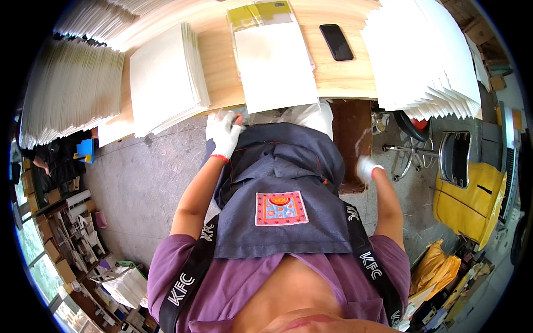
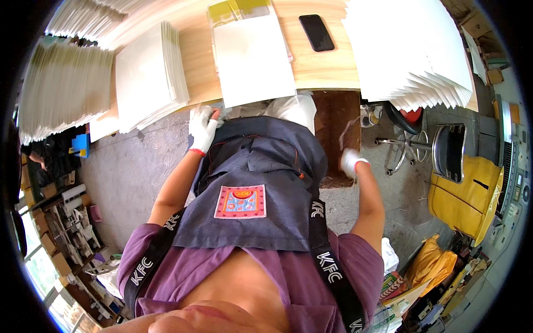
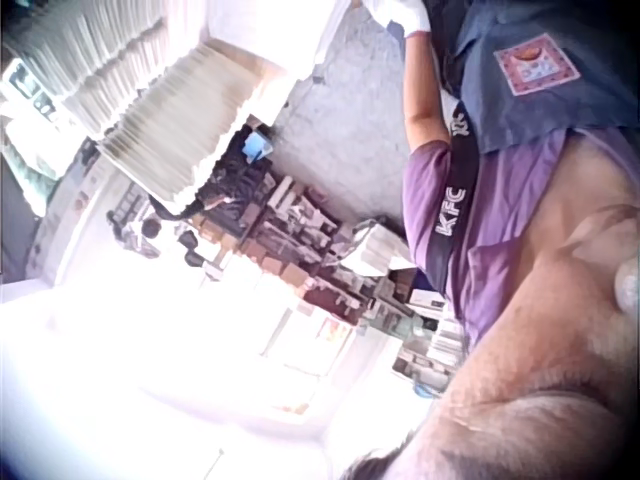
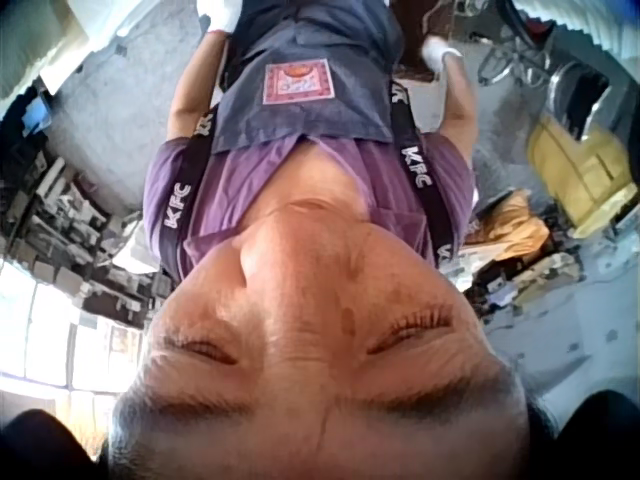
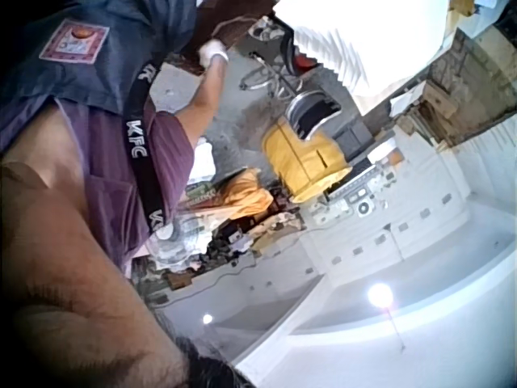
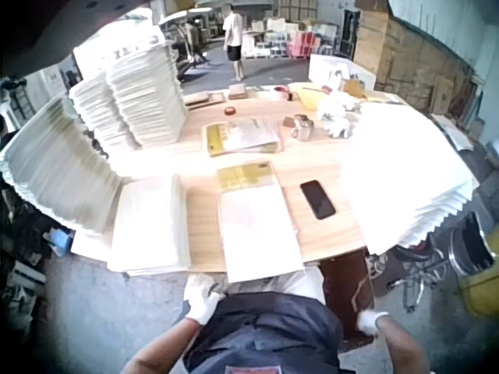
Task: The person is standing at a table, repeatedly picking up white sheets of paper and placing them into clear plastic bags. They then fold the top of the bags to seal them and place the finished packages onto a stack on the table.
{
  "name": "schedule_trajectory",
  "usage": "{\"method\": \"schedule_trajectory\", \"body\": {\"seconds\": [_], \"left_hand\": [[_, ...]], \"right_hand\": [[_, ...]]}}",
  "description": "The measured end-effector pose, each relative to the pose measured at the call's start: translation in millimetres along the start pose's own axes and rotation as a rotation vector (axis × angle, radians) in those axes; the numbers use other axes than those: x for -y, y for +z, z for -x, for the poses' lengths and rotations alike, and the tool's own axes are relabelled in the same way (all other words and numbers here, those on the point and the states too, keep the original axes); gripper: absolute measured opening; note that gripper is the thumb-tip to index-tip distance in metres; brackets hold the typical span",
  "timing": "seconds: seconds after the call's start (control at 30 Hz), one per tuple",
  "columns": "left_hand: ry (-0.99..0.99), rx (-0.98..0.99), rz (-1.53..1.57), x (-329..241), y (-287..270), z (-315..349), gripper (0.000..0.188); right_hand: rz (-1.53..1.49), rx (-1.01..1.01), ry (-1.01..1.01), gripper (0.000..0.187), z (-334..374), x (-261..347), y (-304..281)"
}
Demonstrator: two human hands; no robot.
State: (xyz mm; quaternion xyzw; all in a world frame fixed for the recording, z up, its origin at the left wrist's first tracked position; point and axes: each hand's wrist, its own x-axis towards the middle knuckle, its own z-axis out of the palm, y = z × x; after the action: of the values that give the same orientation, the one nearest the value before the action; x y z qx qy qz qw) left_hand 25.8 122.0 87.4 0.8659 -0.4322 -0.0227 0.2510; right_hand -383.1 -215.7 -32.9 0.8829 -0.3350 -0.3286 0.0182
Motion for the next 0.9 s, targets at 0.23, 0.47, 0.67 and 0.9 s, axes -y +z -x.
{"method": "schedule_trajectory", "body": {"seconds": [0.23,0.47,0.67,0.9], "left_hand": [[0.199,-0.037,0.260,31,57,-1,0.024],[0.162,-0.004,0.025,-2,10,-11,0.015],[-0.648,-0.190,1.149,-5,42,7,0.028],[-0.517,-0.044,1.167,-15,-26,-12,0.036]], "right_hand": [[-0.568,-0.499,-0.236,0.038,28,113,-177],[-0.541,-0.821,-0.494,0.023,-44,159,-183],[-1.051,-0.697,0.033,0.029,-24,183,-192],[-1.843,0.026,-0.291,0.019,-29,190,-174]]}}
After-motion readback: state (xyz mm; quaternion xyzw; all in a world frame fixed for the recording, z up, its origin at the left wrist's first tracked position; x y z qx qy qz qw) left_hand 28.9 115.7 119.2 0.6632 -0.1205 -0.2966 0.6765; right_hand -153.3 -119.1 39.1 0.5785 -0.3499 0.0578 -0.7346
